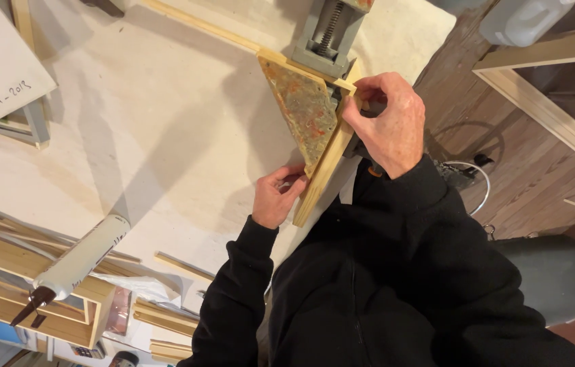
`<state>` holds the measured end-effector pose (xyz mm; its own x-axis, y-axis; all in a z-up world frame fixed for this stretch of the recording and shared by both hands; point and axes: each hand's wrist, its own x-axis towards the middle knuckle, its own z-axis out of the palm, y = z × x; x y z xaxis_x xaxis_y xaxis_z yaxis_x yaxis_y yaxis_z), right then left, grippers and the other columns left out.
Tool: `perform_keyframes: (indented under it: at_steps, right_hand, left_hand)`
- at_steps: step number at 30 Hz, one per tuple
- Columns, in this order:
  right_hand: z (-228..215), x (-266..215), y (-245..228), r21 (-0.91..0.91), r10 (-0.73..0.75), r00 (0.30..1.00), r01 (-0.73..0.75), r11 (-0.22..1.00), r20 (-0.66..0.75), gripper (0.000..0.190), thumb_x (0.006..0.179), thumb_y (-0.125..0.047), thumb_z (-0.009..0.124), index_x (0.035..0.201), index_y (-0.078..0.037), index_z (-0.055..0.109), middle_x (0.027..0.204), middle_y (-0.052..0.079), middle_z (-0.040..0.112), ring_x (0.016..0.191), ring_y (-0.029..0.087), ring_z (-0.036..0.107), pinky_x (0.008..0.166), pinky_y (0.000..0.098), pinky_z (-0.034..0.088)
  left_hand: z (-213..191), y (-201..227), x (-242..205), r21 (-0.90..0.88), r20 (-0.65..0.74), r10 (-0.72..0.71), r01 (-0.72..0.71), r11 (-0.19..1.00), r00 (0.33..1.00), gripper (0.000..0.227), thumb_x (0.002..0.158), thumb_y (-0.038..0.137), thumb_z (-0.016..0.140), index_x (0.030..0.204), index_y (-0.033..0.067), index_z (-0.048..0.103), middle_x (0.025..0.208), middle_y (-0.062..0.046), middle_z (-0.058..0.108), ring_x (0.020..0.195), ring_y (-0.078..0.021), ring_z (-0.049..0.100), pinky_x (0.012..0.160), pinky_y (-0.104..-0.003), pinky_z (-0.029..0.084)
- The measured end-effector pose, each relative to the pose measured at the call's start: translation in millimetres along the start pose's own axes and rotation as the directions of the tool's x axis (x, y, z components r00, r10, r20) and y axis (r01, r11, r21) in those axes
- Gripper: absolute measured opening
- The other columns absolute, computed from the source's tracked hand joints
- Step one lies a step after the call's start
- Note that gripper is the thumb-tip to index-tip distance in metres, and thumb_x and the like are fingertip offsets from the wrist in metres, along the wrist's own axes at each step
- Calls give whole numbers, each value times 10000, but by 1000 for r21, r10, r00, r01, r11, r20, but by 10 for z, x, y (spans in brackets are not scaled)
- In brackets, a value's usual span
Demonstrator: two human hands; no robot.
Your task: Assembling a wooden frame by applying glue, alignment, and clamping at a corner station.
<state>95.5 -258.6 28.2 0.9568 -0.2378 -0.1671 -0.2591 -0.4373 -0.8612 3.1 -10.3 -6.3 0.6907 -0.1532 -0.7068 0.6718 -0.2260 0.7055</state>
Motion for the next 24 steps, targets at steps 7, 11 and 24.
perform_keyframes:
  at_steps: [7, 11, 24]
  right_hand:
    - [-29, 21, -12, 10, 5, 999, -5, 1000, 32, 202, 906, -117, 820, 1014, 16, 712, 945, 109, 715, 829, 189, 732, 758, 312, 591]
    - [-57, 42, -1, 9, -3, 999, 3, 1000, 51, 211, 919, -129, 817, 1022, 19, 707, 938, 111, 710, 817, 189, 726, 752, 312, 589]
    - [-56, 56, 53, 56, -35, 998, 31, 998, 60, 210, 920, -167, 807, 1023, -7, 717, 910, 102, 717, 791, 203, 720, 730, 322, 576]
  left_hand:
    - [7, 11, -12, -37, -5, -8, 7, 999, 1000, 336, 944, 114, 725, 1233, -58, 701, 1054, -63, 747, 946, -111, 701, 849, -290, 608]
    - [-11, 38, 15, -24, 6, 4, -3, 1000, 1000, 345, 936, 112, 726, 1230, -65, 691, 1044, -69, 742, 933, -110, 697, 847, -292, 609]
    - [321, 1412, 257, 803, 375, 698, -590, 84, 610, 434, 905, 164, 734, 1322, 76, 655, 1329, -87, 564, 1383, -277, 478, 1255, -588, 270]
